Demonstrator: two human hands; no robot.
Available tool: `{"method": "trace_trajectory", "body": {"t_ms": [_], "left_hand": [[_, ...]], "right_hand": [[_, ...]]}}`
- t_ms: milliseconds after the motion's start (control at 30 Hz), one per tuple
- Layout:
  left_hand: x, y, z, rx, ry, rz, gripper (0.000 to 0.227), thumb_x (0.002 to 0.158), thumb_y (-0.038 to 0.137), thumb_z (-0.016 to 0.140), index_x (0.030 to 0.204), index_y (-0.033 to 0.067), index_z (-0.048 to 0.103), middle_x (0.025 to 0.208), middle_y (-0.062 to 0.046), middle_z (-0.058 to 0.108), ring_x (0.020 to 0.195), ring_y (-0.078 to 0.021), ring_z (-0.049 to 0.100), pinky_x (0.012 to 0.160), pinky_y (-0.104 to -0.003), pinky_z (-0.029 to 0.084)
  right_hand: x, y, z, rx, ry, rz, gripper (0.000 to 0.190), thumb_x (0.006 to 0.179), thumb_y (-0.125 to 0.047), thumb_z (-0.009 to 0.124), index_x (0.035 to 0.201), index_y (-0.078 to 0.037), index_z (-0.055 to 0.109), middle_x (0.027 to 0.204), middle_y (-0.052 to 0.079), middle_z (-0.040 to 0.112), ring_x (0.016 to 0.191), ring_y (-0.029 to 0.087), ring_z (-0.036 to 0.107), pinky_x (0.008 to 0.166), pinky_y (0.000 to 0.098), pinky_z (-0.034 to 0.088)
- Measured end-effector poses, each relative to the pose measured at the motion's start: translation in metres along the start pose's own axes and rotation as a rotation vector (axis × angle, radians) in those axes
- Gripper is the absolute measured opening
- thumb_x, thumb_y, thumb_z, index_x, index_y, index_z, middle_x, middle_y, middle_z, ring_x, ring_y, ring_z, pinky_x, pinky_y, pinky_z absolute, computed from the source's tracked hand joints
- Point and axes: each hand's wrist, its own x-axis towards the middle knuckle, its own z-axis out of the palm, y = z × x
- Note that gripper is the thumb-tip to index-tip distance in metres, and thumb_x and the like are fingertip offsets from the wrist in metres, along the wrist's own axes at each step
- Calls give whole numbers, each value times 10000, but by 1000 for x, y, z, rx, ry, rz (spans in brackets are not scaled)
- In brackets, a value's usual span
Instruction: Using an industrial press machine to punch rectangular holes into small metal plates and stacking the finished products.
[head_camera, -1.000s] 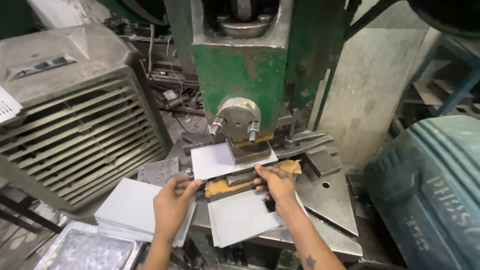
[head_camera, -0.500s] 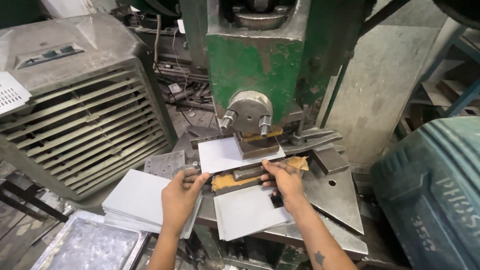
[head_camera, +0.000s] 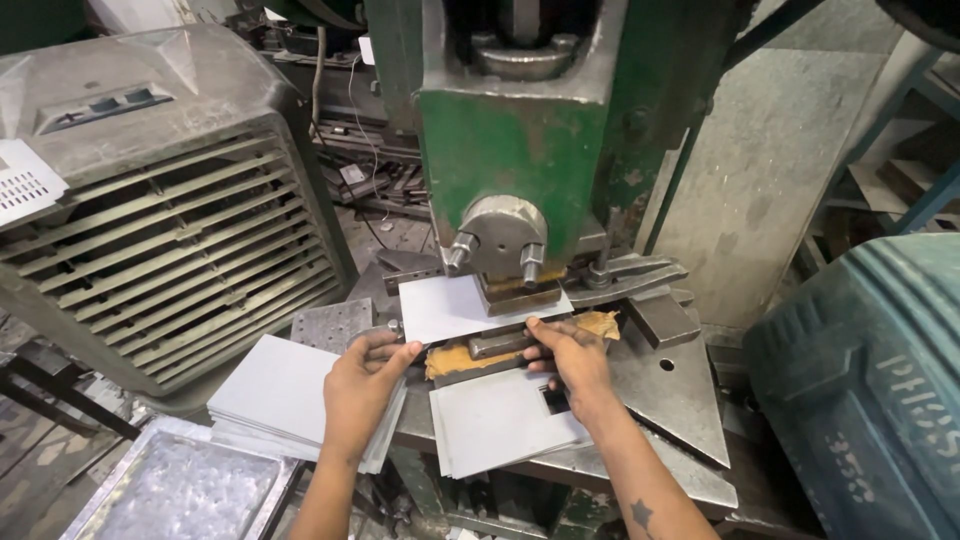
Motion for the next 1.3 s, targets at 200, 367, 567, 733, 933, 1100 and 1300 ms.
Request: {"method": "trace_trajectory", "body": {"t_ms": [200, 367, 567, 733, 933, 1100, 1300], "left_hand": [[2, -4, 1, -70, -26, 5, 531, 792, 333, 830, 1187, -2, 714, 1008, -98, 811, 917, -136, 750, 816, -265, 576], [16, -18, 4, -240, -108, 31, 554, 813, 279, 816, 1247, -34, 672, 1092, -129, 785, 1005, -152, 735, 879, -262, 566], [4, 2, 12, -603, -244, -174, 473, 861, 118, 728, 1278, -79, 621, 1068, -173, 754, 954, -207, 727, 830, -300, 581], [-26, 10, 12, -559, -282, -442, 416, 870, 33, 670, 1271, -67, 625, 973, -174, 757, 867, -205, 723, 814, -272, 613], [-33, 7, -28, -125, -581, -365, 365, 887, 135, 690, 1218, -17, 685, 924, -146, 781, 802, -197, 746, 747, -274, 631], [19, -32, -80, 620, -53, 9, 430, 894, 409, 699, 1230, 143, 737, 910, -140, 762, 799, -235, 705, 734, -373, 580], [53, -121, -141, 905, 428, -205, 984, 719, 684, 877, 1289, -52, 559, 1209, -329, 562, 1168, -470, 520, 900, -644, 425]], "right_hand": [[-4, -4, 2, -29, 19, 18, 272, 874, -373, 764, 883, -101, 752, 716, 8, 720, 550, 86, 622, 437, 260, 360], [-2, -3, 2, -37, 19, 17, 285, 877, -389, 759, 883, -104, 755, 725, 9, 720, 566, 89, 627, 449, 265, 376], [-4, 1, -4, -7, -32, -4, 332, 903, -411, 731, 937, -81, 739, 782, 24, 735, 609, 105, 649, 495, 249, 408], [-30, 12, -5, 301, -135, 111, 324, 877, -318, 706, 1130, -123, 645, 950, 44, 787, 726, 136, 716, 572, 284, 520], [-68, 29, -14, 414, -58, 195, 365, 865, -237, 759, 1104, 0, 616, 897, 115, 702, 780, 212, 687, 696, 353, 600], [-77, 75, -38, 432, -3, 142, 314, 852, -202, 745, 1065, 18, 678, 913, 107, 736, 796, 204, 703, 716, 319, 588], [-75, 82, -50, 332, 39, 200, 267, 885, -229, 752, 1006, -2, 683, 864, 85, 723, 736, 160, 708, 646, 302, 560]]}}
